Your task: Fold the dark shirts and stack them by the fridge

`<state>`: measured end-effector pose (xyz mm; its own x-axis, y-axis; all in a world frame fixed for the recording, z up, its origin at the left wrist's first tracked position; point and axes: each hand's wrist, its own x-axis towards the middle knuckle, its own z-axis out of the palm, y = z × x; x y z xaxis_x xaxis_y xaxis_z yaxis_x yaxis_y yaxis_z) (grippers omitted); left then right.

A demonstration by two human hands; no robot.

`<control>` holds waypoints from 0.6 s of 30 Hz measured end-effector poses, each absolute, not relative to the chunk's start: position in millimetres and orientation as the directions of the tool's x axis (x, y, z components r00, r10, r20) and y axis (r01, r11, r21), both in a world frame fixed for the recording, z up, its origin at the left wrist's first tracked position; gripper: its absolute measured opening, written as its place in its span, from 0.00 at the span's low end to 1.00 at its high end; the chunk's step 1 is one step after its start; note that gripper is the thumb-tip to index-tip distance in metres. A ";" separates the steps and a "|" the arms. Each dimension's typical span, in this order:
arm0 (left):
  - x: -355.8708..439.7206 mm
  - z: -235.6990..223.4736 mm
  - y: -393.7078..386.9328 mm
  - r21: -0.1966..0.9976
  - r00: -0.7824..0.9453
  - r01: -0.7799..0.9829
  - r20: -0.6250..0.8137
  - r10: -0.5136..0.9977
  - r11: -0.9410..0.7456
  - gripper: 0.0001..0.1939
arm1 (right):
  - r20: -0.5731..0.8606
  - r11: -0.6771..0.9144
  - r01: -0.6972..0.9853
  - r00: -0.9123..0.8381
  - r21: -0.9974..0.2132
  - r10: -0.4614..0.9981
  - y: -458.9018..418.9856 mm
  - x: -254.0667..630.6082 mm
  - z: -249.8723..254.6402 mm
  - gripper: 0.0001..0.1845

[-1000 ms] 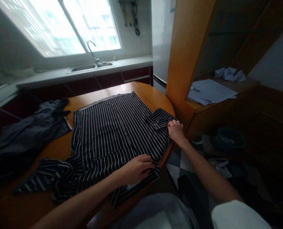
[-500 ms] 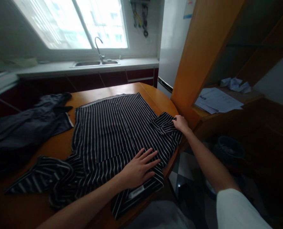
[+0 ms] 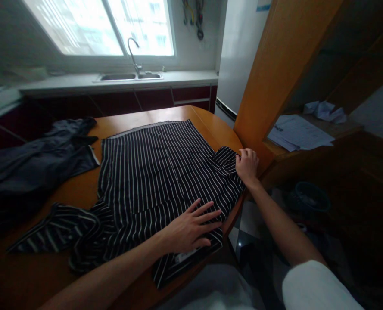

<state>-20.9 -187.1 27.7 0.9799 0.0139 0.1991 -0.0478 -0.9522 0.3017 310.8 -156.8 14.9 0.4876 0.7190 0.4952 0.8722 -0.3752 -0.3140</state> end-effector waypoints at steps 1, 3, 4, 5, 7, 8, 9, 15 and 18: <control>-20.6 28.9 -188.2 0.283 0.977 -0.036 0.211 0.025 -0.959 0.27 | 0.520 -0.303 0.891 0.445 -0.338 0.729 -165.9 299.9 16.8 0.17; -19.2 31.0 -191.7 0.237 0.970 -0.016 0.239 0.043 -0.971 0.25 | 0.519 -0.154 0.909 0.352 -0.386 0.779 -187.2 277.3 18.3 0.14; -17.9 31.6 -193.9 0.215 0.967 -0.011 0.250 0.044 -0.977 0.24 | 0.505 -0.098 0.907 0.315 -0.409 0.804 -198.8 266.6 17.5 0.13; -16.3 31.7 -196.3 0.195 0.966 -0.010 0.256 0.041 -0.981 0.22 | 0.491 -0.062 0.898 0.294 -0.435 0.820 -210.3 257.1 15.6 0.12; -12.3 30.7 -200.7 0.170 0.967 -0.027 0.253 0.017 -0.985 0.17 | 0.463 -0.042 0.877 0.293 -0.478 0.836 -231.3 242.3 8.9 0.10; -10.2 29.8 -202.2 0.164 0.969 -0.042 0.246 0.000 -0.986 0.14 | 0.449 -0.053 0.869 0.305 -0.491 0.840 -239.7 237.3 4.6 0.11; -8.3 28.8 -203.0 0.164 0.971 -0.061 0.240 -0.020 -0.985 0.12 | 0.434 -0.070 0.868 0.315 -0.492 0.844 -246.4 233.9 -0.1 0.12; -6.9 28.2 -197.0 0.312 0.966 -0.179 0.237 -0.106 -0.933 0.10 | 0.290 -0.141 0.917 0.259 -0.373 0.921 -254.9 234.4 -19.3 0.24; -11.1 32.2 -195.6 0.379 0.972 -0.174 0.216 -0.096 -0.909 0.11 | 0.238 -0.169 0.932 0.252 -0.319 0.938 -253.0 235.6 -17.7 0.25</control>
